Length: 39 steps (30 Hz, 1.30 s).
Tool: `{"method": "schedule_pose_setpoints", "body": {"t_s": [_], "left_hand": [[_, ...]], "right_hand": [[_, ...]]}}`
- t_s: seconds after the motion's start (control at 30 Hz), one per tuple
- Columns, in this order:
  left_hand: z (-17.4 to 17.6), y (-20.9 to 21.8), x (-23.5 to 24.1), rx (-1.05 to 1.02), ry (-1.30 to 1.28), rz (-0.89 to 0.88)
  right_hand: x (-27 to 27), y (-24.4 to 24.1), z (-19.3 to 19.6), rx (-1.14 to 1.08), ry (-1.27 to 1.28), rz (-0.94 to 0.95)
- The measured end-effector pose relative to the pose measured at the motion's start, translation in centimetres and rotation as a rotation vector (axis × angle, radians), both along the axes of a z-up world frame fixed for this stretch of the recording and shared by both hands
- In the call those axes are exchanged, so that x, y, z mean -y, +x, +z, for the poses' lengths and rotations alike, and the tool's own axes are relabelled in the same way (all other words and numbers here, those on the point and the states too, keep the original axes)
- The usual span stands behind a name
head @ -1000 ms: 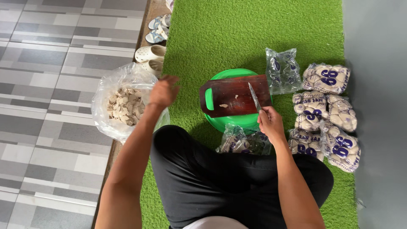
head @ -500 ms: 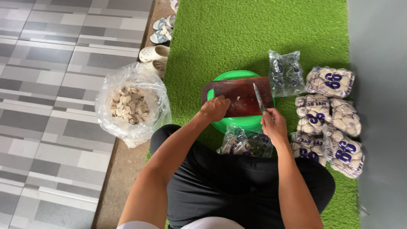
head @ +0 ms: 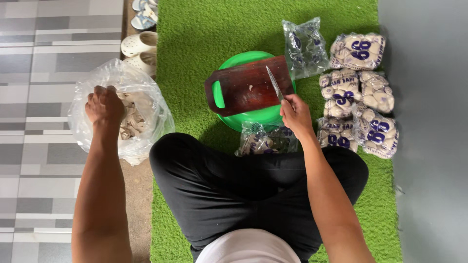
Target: The person sits on a green mat and slices white food items on a wooden cutting board using a knife. Sliced pieces are placed into a clear plastic bag. Several packaged items are visible nearby.
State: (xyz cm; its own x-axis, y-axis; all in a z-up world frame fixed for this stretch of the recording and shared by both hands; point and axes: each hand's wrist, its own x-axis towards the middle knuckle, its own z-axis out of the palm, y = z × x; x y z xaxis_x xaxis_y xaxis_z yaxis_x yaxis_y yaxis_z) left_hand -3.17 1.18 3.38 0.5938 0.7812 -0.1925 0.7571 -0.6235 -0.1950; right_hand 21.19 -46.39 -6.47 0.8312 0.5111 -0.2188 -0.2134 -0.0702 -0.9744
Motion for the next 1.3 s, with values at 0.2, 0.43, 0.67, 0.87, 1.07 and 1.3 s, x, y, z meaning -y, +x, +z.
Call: {"method": "schedule_pose_setpoints", "body": {"t_s": [0.2, 0.43, 0.67, 0.87, 1.07, 1.3], "left_hand": [[-1.7, 8.0, 16.0, 0.525, -0.430, -0.637], [-11.4, 14.5, 37.7, -0.096, -0.530, -0.898], [-18.3, 15.4, 39.0, -0.164, -0.522, -0.652], [-16.8, 14.7, 38.1, -0.117, -0.580, -0.639], [-16.0, 15.0, 38.4, -0.180, -0.562, -0.638], [-16.1, 14.5, 37.4, -0.228, -0.623, -0.688]], "right_hand": [[0.1, 0.2, 0.0, 0.017, 0.008, 0.011], [0.7, 0.1, -0.8, 0.012, -0.009, 0.006], [-0.2, -1.2, -1.4, 0.703, -0.249, 0.189], [-0.4, -0.6, -1.3, 0.698, -0.372, 0.011], [-0.1, -0.3, -1.6, 0.517, -0.287, 0.065], [-0.3, -0.5, -1.3, 0.495, -0.305, 0.104]]}}
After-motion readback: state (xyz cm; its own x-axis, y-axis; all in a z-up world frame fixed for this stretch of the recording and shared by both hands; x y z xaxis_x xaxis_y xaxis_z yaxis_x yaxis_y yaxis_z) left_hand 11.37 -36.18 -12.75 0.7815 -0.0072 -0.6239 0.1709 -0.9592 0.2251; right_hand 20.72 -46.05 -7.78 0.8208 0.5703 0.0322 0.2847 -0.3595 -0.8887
